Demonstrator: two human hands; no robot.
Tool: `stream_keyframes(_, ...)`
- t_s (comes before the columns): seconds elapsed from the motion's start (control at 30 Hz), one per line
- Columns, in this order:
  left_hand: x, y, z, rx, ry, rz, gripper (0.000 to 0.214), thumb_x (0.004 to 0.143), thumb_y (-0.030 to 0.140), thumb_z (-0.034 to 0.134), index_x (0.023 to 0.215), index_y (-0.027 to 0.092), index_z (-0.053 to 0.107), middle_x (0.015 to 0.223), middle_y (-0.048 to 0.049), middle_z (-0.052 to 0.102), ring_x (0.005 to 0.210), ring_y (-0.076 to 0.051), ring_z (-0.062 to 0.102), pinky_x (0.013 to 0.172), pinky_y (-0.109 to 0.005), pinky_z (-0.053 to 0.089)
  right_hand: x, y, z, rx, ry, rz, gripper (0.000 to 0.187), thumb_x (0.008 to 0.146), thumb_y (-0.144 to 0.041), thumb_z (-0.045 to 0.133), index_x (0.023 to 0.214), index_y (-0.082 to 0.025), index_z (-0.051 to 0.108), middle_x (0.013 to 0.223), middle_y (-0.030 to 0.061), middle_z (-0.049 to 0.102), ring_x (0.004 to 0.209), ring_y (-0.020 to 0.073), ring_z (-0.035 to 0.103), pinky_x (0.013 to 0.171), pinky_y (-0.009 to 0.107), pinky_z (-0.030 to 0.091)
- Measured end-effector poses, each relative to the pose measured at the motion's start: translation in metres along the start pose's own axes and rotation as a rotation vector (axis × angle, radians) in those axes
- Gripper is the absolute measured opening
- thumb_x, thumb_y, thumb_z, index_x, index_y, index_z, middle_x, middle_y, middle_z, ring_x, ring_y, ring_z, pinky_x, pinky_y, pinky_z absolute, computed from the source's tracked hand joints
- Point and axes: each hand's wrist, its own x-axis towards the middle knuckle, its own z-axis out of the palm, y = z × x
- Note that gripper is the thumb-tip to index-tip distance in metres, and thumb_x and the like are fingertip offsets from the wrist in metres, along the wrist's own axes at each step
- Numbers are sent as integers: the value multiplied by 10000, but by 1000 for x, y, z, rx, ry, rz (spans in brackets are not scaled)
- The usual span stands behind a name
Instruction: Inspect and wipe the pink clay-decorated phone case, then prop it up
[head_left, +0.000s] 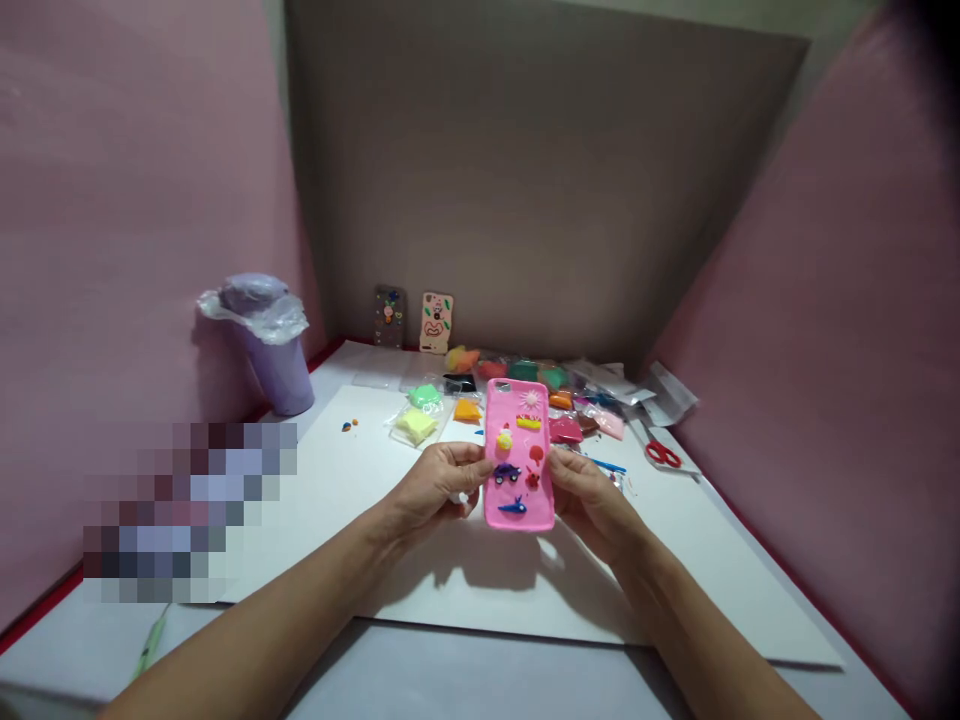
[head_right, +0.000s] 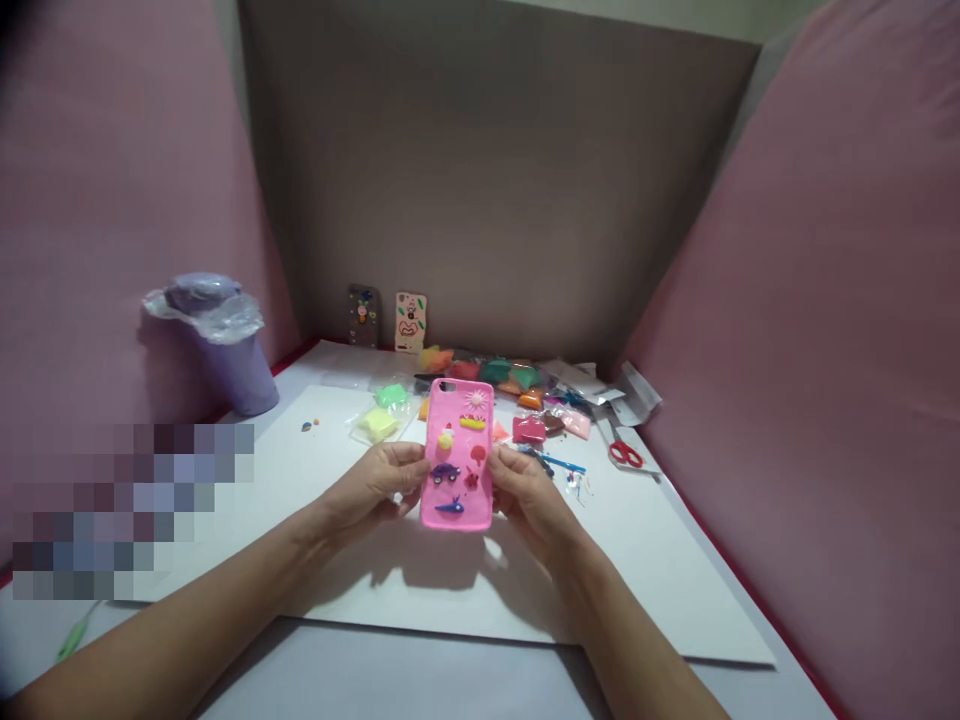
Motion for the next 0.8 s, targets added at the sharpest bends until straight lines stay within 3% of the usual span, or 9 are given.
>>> stream_keyframes(0.1, 4, -7, -4, 1, 53, -30, 338, 681, 407, 747, 855, 122, 693, 689, -45, 598, 490, -56, 409, 411, -184, 186, -1, 17, 1, 99, 48, -9, 303, 766, -415, 682, 949, -174, 662, 929, 82, 701, 758, 176, 636, 693, 310, 480)
stream_keyframes(0.2, 5, -12, -4, -32, 83, -41, 338, 719, 426, 711, 866, 123, 693, 698, -58, 618, 474, -54, 417, 405, -184, 190, -3, 26, 2, 151, 106, 11, 261, 767, -390, 691, 921, -182, 664, 896, 67, 705, 733, 166, 638, 659, 294, 488)
stream_keyframes(0.37, 6, -14, -1, -101, 78, -42, 289, 735, 397, 706, 762, 113, 661, 618, -32, 589, 419, -37, 396, 381, -184, 182, -5, 26, 2, 132, 120, 10, 291, 772, -428, 676, 895, -164, 674, 873, 82, 711, 730, 178, 646, 650, 296, 495)
stream_keyframes(0.53, 4, -13, -1, -99, 61, -47, 283, 761, 376, 689, 789, 97, 653, 621, -37, 594, 405, -23, 383, 380, -176, 208, -4, 26, 2, 130, 102, 18, 327, 772, -444, 669, 920, -153, 678, 902, 102, 714, 742, 194, 655, 678, 326, 507)
stream_keyframes(0.8, 4, -13, -2, -64, 42, -64, 306, 788, 404, 649, 797, 99, 627, 595, -30, 572, 376, -23, 355, 344, -188, 110, -2, 30, -1, 149, 97, -4, 291, 809, -404, 641, 919, -137, 679, 897, 109, 716, 716, 170, 652, 640, 282, 502)
